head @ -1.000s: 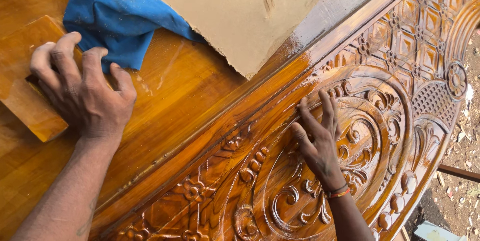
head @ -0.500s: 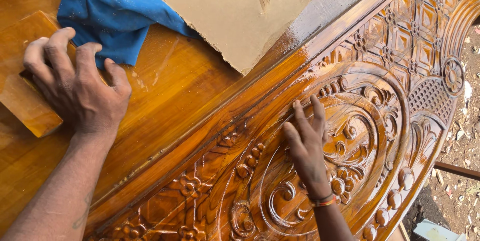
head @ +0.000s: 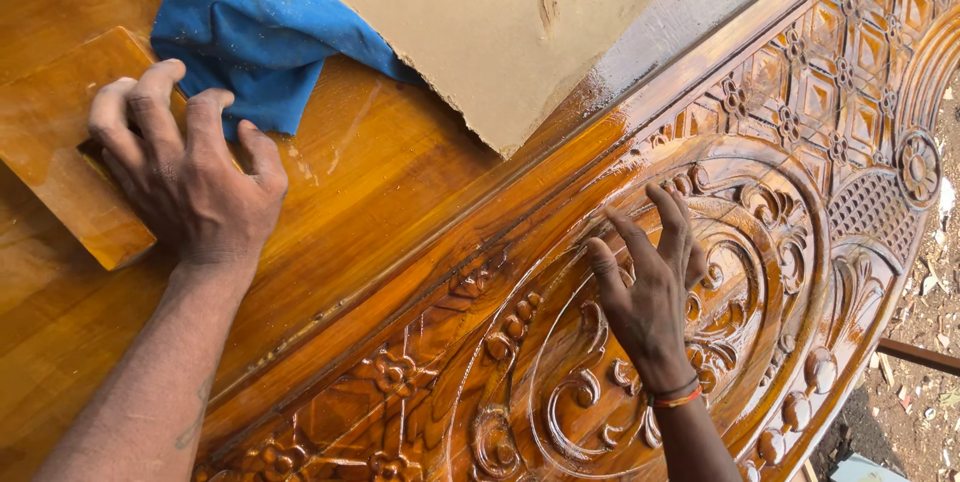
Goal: The person applies a beige wood filler to the carved grooves of a wooden headboard using their right hand. They repeatedly take filler from a cardboard sheet and press it into the intricate carvings, smoothing the surface with their fingers.
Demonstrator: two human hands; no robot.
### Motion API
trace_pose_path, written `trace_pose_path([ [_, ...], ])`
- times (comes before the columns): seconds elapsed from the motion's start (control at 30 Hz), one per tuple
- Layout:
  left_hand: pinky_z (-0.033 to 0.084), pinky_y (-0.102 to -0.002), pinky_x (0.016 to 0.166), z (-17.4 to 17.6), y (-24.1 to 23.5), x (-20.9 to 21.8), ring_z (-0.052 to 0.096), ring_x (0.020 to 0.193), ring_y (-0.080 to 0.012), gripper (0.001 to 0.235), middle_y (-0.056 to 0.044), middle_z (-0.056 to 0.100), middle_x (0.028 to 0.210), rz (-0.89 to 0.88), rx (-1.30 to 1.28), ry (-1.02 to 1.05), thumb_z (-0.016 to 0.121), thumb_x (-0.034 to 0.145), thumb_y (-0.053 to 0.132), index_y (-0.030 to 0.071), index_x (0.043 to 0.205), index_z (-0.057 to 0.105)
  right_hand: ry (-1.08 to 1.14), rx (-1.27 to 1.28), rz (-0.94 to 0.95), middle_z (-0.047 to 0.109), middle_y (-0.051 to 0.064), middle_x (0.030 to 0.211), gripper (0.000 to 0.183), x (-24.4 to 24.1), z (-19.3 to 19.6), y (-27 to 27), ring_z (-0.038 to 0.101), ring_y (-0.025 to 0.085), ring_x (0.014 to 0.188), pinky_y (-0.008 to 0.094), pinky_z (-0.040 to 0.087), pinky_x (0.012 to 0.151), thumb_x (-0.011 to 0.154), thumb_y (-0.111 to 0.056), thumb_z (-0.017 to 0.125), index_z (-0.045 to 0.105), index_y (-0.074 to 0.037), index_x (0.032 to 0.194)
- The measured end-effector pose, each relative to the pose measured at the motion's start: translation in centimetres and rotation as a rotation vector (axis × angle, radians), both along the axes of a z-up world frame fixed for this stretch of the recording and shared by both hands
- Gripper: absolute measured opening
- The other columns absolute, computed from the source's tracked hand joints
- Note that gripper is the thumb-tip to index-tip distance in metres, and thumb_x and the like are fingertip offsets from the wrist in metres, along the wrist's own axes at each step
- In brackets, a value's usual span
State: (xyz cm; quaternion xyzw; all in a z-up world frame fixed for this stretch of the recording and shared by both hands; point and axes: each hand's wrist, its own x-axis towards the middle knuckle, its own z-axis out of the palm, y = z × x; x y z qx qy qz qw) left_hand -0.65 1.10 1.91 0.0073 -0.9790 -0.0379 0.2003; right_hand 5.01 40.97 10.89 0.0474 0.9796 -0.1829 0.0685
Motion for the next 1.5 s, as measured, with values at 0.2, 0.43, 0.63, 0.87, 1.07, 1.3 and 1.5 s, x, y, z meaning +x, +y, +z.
trace_pose_path([
  [0.2,0.038,-0.047,0.117,0.3,0.0,0.0,0.035,0.142,-0.0296,0.013,-0.009,0.047,0.143,-0.003,0.019,-0.013,0.064,0.094,0.008,0.007,0.108,0.064,-0.017,-0.118,0.109,0.020,0.010,0.171,0.067,1.8,-2.3,1.1,0.009,0.034,0.160,0.054,0.002,0.124,0.096,-0.057,0.051,0.053,-0.018,0.150],
  [0.43,0.038,-0.047,0.118,-0.2,-0.1,0.2,0.035,0.143,-0.0294,0.013,-0.009,0.046,0.144,-0.003,0.000,-0.023,0.063,0.095,0.008,0.007,0.108,0.063,-0.077,-0.587,-0.026,0.015,0.013,0.176,0.062,2.8,-0.9,0.8,0.008,0.034,0.162,0.052,0.012,0.123,0.100,-0.059,0.043,0.072,-0.011,0.127],
  [0.63,0.037,-0.045,0.117,-0.1,0.1,-0.4,0.034,0.143,-0.0276,0.011,-0.009,0.045,0.143,-0.024,0.003,-0.009,0.062,0.095,0.006,0.006,0.106,0.062,-0.077,-0.327,-0.160,0.016,0.012,0.171,0.075,2.6,-1.3,-1.1,0.011,0.032,0.158,0.048,0.010,0.126,0.098,-0.058,0.045,0.052,-0.004,0.149],
  [0.87,0.038,-0.047,0.117,-0.1,0.1,-0.3,0.035,0.141,-0.0287,0.013,-0.009,0.047,0.143,-0.004,0.011,-0.028,0.063,0.093,0.007,0.007,0.106,0.065,-0.069,0.693,0.273,0.013,0.011,0.170,0.092,2.3,-0.6,-5.9,0.003,0.030,0.154,0.048,-0.011,0.119,0.094,-0.078,0.035,0.072,0.005,0.102],
  [1.07,0.039,-0.048,0.115,1.1,0.6,-0.5,0.037,0.139,-0.0300,0.014,-0.009,0.049,0.144,0.013,0.033,-0.017,0.063,0.092,0.006,0.006,0.106,0.065,-0.075,0.354,0.243,0.028,0.006,0.164,0.079,1.4,0.7,-5.2,0.015,0.026,0.154,0.047,-0.001,0.122,0.091,-0.072,0.041,0.074,-0.003,0.073],
  [1.3,0.038,-0.048,0.117,0.7,0.6,-0.3,0.037,0.139,-0.0296,0.015,-0.009,0.048,0.142,0.005,0.042,0.016,0.064,0.090,0.006,0.006,0.105,0.063,0.056,-0.026,0.121,0.021,0.012,0.170,0.068,1.6,-2.0,1.8,0.010,0.030,0.159,0.049,0.005,0.125,0.099,-0.062,0.048,0.057,-0.011,0.144],
  [1.5,0.039,-0.049,0.115,0.8,0.7,-0.6,0.038,0.137,-0.0306,0.015,-0.010,0.050,0.144,0.003,0.049,0.002,0.063,0.089,0.005,0.006,0.104,0.064,0.029,-0.023,0.189,0.018,0.012,0.171,0.066,2.3,-2.5,1.4,0.004,0.031,0.158,0.051,0.002,0.126,0.095,-0.060,0.050,0.061,-0.017,0.143],
])
